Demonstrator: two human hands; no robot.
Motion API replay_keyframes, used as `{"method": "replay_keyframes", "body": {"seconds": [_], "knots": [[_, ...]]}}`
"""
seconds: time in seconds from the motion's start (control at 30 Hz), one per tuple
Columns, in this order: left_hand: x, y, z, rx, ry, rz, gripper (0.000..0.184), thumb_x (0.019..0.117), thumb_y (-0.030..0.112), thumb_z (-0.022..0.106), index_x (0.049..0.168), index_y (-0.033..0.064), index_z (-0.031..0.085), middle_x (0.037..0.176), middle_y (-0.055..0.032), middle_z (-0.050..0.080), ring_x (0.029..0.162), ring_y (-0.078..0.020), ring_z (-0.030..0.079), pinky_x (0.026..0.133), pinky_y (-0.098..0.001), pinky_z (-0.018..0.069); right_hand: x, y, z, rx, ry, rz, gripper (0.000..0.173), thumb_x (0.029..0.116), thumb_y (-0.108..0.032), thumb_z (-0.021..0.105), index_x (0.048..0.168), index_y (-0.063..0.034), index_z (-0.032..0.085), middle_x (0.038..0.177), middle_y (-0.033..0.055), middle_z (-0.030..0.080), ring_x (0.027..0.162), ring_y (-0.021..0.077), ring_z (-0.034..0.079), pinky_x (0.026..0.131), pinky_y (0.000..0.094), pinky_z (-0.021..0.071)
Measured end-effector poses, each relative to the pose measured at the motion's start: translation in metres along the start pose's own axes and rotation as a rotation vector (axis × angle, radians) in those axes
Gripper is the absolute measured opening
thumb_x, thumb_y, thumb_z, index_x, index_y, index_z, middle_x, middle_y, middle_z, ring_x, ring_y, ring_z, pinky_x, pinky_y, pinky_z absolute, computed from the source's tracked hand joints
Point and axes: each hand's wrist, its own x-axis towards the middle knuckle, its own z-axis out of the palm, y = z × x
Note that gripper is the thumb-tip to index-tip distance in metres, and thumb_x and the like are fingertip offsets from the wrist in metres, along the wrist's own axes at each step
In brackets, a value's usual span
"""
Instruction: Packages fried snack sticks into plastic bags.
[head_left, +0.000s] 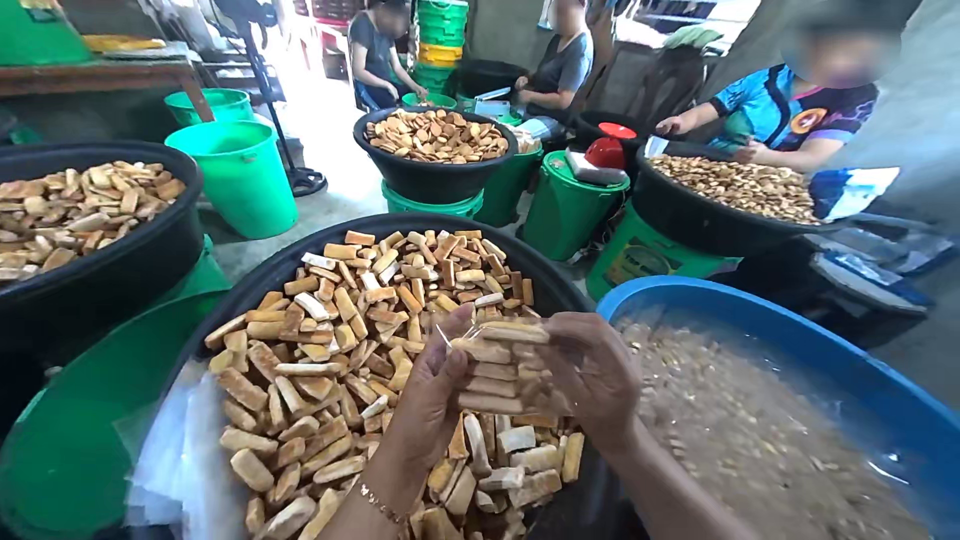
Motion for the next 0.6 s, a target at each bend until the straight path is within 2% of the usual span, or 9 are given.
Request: {"method": "replay_keyframes", "body": {"seconds": [0.1,0.23,0.33,0.4,0.43,0.47,0.5,0.57,0.6], "knots": [[-0.005,-0.002,0.009,-0.071,0.07,-0.021,0.058,0.0972,0.034,0.068,0.145,0.0078,0.047,0.114,-0.0082,0.073,0.1,-0.0193,0.073,0.088,-0.037,0.0617,0.0,-0.003,-0.001,-0.034,0.006,-0.027,0.017,0.1012,-0.022,0.066,0.114,-0.0121,0.061,0.112,0.0014,0.063,0.106,0.0024,0.063,0.091,0.0155,0.0544],[-0.007,-0.003,0.006,-0.056,0.015,-0.036,0.066,0.0912,0.039,0.075,0.143,0.0073,0.049,0.114,-0.0074,0.073,0.1,-0.0194,0.073,0.09,-0.0377,0.0611,-0.005,-0.006,-0.004,-0.069,0.049,0.004,0.014,0.103,-0.021,0.063,0.109,-0.009,0.059,0.093,0.0004,0.067,0.084,-0.0028,0.065,0.077,0.0114,0.0552],[-0.005,-0.002,0.009,-0.023,0.129,-0.003,0.052,0.102,0.027,0.06,0.145,0.0072,0.04,0.107,-0.007,0.072,0.093,-0.0191,0.074,0.084,-0.0371,0.0631,-0.005,-0.016,-0.009,-0.172,-0.043,-0.065,0.016,0.1058,-0.017,0.056,0.109,-0.0073,0.069,0.089,0.0066,0.066,0.08,0.0057,0.063,0.076,0.0144,0.0526],[-0.003,0.003,0.011,0.06,0.191,0.031,0.058,0.1033,0.02,0.055,0.154,0.0085,0.029,0.109,-0.0054,0.07,0.091,-0.0161,0.074,0.081,-0.0343,0.0634,-0.009,-0.021,-0.007,-0.176,-0.194,-0.021,0.025,0.1061,-0.016,0.052,0.12,-0.0102,0.072,0.089,0.0087,0.067,0.076,0.0118,0.062,0.072,0.0206,0.0528],[-0.004,0.005,0.012,0.134,0.208,0.059,0.063,0.1019,0.017,0.057,0.156,0.0081,0.025,0.113,-0.0048,0.069,0.092,-0.0141,0.073,0.081,-0.0322,0.0635,-0.01,-0.023,-0.006,-0.148,-0.275,0.041,0.028,0.1055,-0.015,0.052,0.126,-0.012,0.071,0.096,0.009,0.072,0.081,0.0129,0.067,0.075,0.0242,0.0565],[-0.004,0.007,0.013,0.224,0.226,0.084,0.071,0.0995,0.014,0.06,0.158,0.0078,0.021,0.117,-0.0049,0.067,0.093,-0.0127,0.072,0.082,-0.0306,0.0631,-0.01,-0.024,-0.008,-0.077,-0.347,0.132,0.032,0.1048,-0.015,0.052,0.131,-0.0133,0.07,0.109,0.0092,0.074,0.093,0.0124,0.071,0.083,0.026,0.0586],[-0.004,0.008,0.012,0.313,0.23,0.113,0.081,0.097,0.013,0.064,0.16,0.008,0.013,0.123,-0.0063,0.063,0.095,-0.0118,0.071,0.083,-0.0293,0.0626,-0.01,-0.024,-0.012,0.034,-0.39,0.235,0.032,0.1042,-0.018,0.053,0.132,-0.0144,0.069,0.116,0.0095,0.071,0.098,0.0112,0.068,0.085,0.0249,0.0572],[-0.003,0.009,0.011,0.426,0.26,0.192,0.092,0.0942,0.011,0.067,0.161,0.0101,0.004,0.123,-0.0087,0.063,0.094,-0.0114,0.072,0.082,-0.0286,0.0625,-0.009,-0.023,-0.024,0.278,-0.486,0.394,0.025,0.1036,-0.025,0.057,0.123,-0.0128,0.068,0.129,0.0076,0.059,0.11,0.0077,0.065,0.086,0.0223,0.0606],[-0.003,0.009,0.011,0.464,0.267,0.221,0.095,0.0943,0.009,0.067,0.162,0.0121,0.001,0.126,-0.0091,0.062,0.096,-0.0108,0.071,0.083,-0.0278,0.062,-0.009,-0.023,-0.028,0.384,-0.55,0.438,0.021,0.1024,-0.022,0.058,0.115,-0.0092,0.069,0.132,0.0077,0.059,0.114,0.0082,0.064,0.088,0.0236,0.0602]]}}
